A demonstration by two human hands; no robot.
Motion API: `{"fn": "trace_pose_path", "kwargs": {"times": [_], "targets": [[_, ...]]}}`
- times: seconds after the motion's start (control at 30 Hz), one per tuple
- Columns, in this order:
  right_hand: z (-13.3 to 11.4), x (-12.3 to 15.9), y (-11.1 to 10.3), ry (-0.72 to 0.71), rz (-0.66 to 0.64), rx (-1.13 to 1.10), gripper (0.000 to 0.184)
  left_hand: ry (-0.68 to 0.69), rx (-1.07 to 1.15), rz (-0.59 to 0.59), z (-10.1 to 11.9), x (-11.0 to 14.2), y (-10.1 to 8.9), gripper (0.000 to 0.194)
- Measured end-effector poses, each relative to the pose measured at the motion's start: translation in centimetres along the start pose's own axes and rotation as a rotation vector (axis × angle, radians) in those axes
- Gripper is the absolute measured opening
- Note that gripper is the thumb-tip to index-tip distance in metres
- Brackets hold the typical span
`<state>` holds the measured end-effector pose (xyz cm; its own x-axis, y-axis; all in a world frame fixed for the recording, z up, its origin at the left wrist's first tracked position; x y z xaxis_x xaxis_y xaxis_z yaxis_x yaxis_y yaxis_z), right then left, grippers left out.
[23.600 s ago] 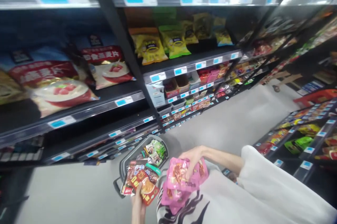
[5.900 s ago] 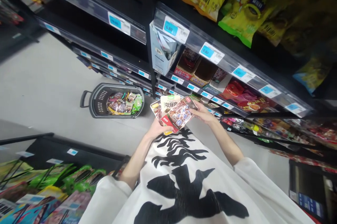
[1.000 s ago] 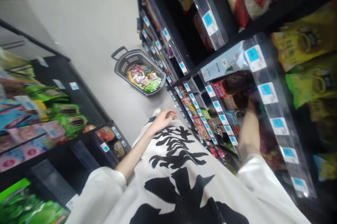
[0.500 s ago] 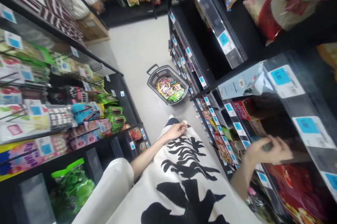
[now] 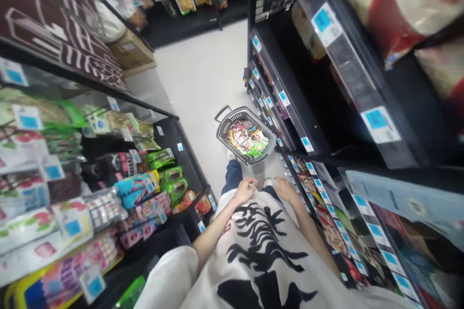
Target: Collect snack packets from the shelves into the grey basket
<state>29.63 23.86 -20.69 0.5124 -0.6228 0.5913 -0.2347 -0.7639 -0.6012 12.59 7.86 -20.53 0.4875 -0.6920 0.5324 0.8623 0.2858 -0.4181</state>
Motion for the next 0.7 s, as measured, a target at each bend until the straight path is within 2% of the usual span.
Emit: {"fn": "trace_pose_path", "kwargs": {"times": [0.1, 0.2, 0.27, 0.33, 0.4, 0.47, 0.6, 0.7], "targets": [[-2.8, -5.6, 3.6, 0.214, 0.109, -0.236, 0.034, -0.033, -0.096, 0.02, -3.6, -6.5, -5.6, 0.022], [-5.1, -10.8, 8.9, 0.402, 0.16, -0.448, 0.038, -0.042, -0.172, -0.005, -7.3, -14.5, -9.9, 0.029], [-5.8, -14.4, 12.8, 0.5, 0.181, -0.538, 0.041, -0.051, -0.224, -0.04, -10.2, -20.6, -11.8, 0.037], [-5.5, -18.2, 16.7, 0.575, 0.195, -0.589, 0.042, -0.075, -0.28, -0.081, -13.5, -26.9, -12.6, 0.05], [-4.3, -22.4, 20.5, 0.627, 0.2, -0.615, 0.042, -0.115, -0.335, -0.116, -17.3, -33.2, -12.4, 0.066], [-2.4, -26.8, 24.2, 0.657, 0.195, -0.628, 0.039, -0.155, -0.375, -0.136, -21.2, -39.0, -11.0, 0.086], [2.9, -34.4, 30.2, 0.677, 0.118, -0.673, 0.032, -0.161, -0.5, -0.205, -28.0, -48.5, -5.8, 0.129], [6.9, -37.8, 33.1, 0.711, 0.025, -0.715, 0.031, -0.119, -0.612, -0.211, -31.3, -53.2, -1.3, 0.146]]}}
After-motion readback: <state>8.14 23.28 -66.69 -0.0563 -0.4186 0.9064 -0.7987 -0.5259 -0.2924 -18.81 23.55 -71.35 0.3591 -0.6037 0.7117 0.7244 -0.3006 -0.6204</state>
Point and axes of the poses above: each hand's wrist, its own x-axis away from the middle knuckle, its own y-axis out of the palm, z = x × y, the point moved 2 cm from there along -x, towards the middle knuckle, and after that the axes turned 12 degrees about z, right-handed, at the moved point
